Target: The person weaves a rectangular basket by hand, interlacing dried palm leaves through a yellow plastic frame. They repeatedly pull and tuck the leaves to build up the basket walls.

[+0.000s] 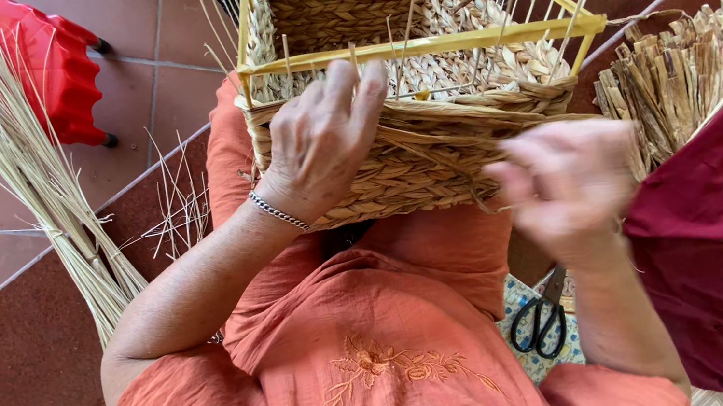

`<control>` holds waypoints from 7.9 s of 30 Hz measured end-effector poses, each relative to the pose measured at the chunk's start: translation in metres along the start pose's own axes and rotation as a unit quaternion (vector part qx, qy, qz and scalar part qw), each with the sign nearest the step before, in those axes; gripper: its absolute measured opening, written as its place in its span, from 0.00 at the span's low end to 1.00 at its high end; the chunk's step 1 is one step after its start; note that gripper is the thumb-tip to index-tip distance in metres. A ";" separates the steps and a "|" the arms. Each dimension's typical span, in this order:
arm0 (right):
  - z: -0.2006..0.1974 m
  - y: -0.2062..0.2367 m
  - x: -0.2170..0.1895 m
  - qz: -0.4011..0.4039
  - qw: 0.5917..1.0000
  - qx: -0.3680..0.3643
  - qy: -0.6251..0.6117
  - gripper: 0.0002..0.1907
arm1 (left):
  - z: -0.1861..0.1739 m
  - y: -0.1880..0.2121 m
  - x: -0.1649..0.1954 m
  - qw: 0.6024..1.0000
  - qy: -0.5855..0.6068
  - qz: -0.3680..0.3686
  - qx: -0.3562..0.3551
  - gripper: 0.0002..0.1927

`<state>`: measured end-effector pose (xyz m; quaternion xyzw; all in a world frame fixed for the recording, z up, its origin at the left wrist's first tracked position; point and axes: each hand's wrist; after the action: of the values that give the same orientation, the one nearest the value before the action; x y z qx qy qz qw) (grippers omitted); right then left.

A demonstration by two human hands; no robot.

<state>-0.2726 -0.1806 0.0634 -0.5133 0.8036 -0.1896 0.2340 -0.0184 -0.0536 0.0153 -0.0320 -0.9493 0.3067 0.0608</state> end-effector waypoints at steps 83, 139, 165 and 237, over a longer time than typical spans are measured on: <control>0.004 0.017 -0.002 0.031 0.984 0.177 -0.005 0.13 | -0.012 0.002 0.004 0.979 0.177 0.105 -0.017 0.21; 0.073 -0.036 -0.020 0.115 0.916 -0.010 -0.384 0.15 | 0.088 -0.124 -0.089 0.778 0.367 0.027 -0.510 0.11; 0.095 -0.022 -0.020 -0.011 0.986 0.051 -0.158 0.20 | 0.118 -0.114 -0.123 0.878 0.036 0.178 -0.443 0.21; 0.044 -0.003 0.023 0.131 0.971 0.080 -0.181 0.11 | 0.116 -0.117 -0.048 0.564 0.665 -0.206 -0.444 0.10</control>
<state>-0.2536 -0.2059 0.0253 -0.4092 0.7901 -0.1248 0.4390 0.0109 -0.2205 -0.0140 -0.0532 -0.6379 -0.2819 0.7147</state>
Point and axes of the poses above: each hand's wrist, its own y-axis away from the middle knuckle, its own z-axis out of the palm, x = y × z, and after that the axes turned 9 degrees about z, right-handed
